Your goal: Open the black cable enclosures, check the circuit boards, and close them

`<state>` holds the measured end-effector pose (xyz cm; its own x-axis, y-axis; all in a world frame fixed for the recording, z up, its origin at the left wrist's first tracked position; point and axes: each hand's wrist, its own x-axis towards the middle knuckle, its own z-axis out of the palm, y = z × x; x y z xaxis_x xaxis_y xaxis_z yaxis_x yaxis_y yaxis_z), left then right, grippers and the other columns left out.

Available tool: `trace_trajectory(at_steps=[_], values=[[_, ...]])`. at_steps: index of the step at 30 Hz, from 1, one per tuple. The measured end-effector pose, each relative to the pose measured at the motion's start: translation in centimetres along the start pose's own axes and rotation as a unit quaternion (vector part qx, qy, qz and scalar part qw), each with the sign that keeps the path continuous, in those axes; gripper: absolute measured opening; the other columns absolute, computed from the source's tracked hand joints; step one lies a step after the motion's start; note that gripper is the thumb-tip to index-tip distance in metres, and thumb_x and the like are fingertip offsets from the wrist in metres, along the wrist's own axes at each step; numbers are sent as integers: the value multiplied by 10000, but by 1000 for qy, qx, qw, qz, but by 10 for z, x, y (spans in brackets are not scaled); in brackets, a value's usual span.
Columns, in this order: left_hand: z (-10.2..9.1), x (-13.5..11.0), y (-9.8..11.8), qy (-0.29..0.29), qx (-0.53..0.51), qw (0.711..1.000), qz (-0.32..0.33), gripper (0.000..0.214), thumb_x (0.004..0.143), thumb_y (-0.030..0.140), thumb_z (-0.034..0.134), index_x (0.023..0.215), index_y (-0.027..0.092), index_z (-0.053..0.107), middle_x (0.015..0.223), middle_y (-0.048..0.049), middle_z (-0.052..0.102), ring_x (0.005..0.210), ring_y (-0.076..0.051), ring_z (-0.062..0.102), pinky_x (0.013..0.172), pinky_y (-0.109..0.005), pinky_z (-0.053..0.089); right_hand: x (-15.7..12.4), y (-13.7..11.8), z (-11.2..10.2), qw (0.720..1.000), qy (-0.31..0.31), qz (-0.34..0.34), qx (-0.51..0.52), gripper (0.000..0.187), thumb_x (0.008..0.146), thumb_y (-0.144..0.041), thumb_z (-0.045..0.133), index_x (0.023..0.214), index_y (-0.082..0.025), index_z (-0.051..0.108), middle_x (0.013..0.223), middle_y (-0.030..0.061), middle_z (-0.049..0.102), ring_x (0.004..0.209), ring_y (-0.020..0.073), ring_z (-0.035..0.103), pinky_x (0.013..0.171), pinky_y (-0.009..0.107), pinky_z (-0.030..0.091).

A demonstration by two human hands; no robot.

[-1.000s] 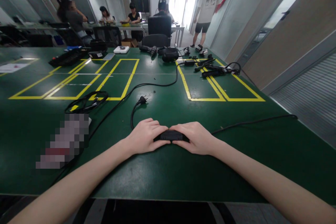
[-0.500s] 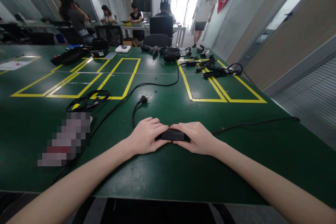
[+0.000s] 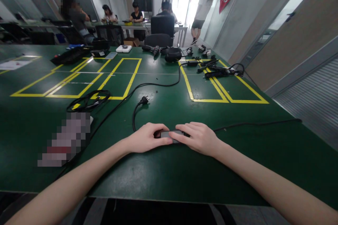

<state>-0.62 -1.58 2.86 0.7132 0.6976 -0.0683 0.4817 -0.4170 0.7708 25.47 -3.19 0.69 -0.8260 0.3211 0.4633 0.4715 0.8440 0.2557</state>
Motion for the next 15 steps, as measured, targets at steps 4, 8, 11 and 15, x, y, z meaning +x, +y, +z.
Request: trace_trajectory(at_steps=[4, 8, 11, 15], values=[[4, -1, -4, 55, 52, 996, 39, 395, 944, 549, 696, 1072, 175, 712, 934, -28, 719, 786, -170, 627, 700, -266, 451, 3, 3, -2, 993, -62, 15, 101, 419, 1016, -231, 539, 1434, -208, 557, 1171, 116, 734, 863, 194, 716, 717, 308, 535], [6, -1, -8, 93, 152, 979, 102, 385, 965, 548, 683, 1078, 180, 694, 932, -56, 721, 841, -210, 660, 746, -303, 467, 5, 2, -4, 960, -58, 101, 256, 458, 1021, -354, 590, 1443, -194, 510, 1175, 106, 734, 946, 216, 733, 775, 317, 556], [7, 0, -10, 106, 192, 969, 118, 392, 960, 559, 683, 1070, 182, 692, 892, -52, 716, 815, -213, 658, 729, -309, 464, 5, -1, -3, 942, -50, 147, 296, 259, 1045, -291, 555, 1285, -196, 583, 1045, 74, 745, 878, 196, 723, 758, 294, 536], [9, 1, -10, 111, 186, 969, 115, 411, 969, 591, 661, 962, 182, 686, 826, -31, 693, 746, -188, 637, 662, -288, 437, 5, -3, -1, 954, -34, 126, 269, 129, 1053, -293, 532, 1049, -192, 612, 973, 78, 722, 803, 193, 681, 723, 300, 502]])
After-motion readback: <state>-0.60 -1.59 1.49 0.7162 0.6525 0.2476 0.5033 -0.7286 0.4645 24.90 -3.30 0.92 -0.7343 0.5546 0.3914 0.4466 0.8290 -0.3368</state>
